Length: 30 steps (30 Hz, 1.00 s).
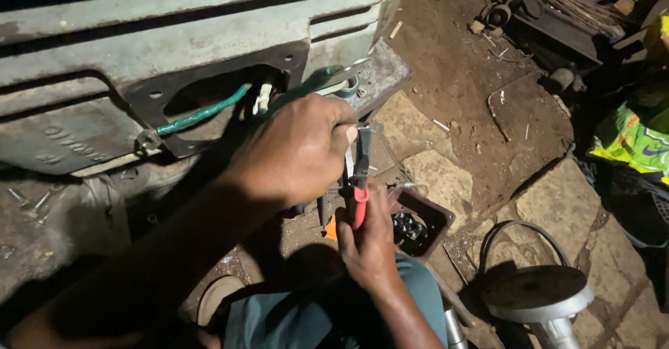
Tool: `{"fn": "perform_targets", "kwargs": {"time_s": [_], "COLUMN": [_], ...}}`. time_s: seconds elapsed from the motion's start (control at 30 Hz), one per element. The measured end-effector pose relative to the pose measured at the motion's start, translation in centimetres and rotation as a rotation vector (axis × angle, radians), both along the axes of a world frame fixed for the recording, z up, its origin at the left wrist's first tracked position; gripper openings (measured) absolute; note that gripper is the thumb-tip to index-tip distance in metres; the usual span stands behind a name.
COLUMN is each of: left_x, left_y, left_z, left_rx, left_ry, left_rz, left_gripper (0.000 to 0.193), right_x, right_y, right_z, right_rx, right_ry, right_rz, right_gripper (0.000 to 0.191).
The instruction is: The person works on the wiring of an electric motor, using pliers to cut and strip the green and white wires at the terminal box, hammering a fitting, and wrapping the wire ends with green tape before arranging the connected wires back into the motor's terminal opening.
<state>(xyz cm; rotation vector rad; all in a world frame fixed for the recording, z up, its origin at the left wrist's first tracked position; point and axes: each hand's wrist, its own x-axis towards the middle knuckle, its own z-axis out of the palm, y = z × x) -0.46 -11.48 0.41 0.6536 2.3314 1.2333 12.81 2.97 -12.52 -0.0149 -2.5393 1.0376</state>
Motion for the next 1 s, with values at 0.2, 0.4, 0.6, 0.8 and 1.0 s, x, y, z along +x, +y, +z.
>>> {"fn": "perform_targets", "kwargs": {"time_s": [0.2,0.4,0.6,0.8,1.0], "left_x": [-0.5,7.1,8.7,6.3,5.7], "left_y": [0.0,0.4,7.1,10.3,7.5], "left_z": [-1.4,-2.2,-11.1,-15.9,-15.6], "left_rx": [0.081,0.240,0.285,0.141,0.215], "left_ry": [0.201,0.900,0.007,0.006,-0.053], "left_rz": [-0.007,0.312,0.515,0.657,0.393], "left_gripper": [0.021,0.053,0.076,0.051,0.040], "right_x": [-0.4,0.0,-0.1,-0.4,-1.2], "right_y": [0.2,0.7,1.0,1.5,0.9], "right_z": [-1.3,-2.6,-4.4,-7.4,-9.0], "right_rx": [0.126,-0.107,-0.038,-0.130,-0.160], "right_ry": [0.111,0.099,0.082,-0.063,-0.189], "right_rz": [-0.047,-0.203,-0.232,-0.265,-0.162], "right_gripper": [0.060,0.068,0.051,0.046,0.027]}}
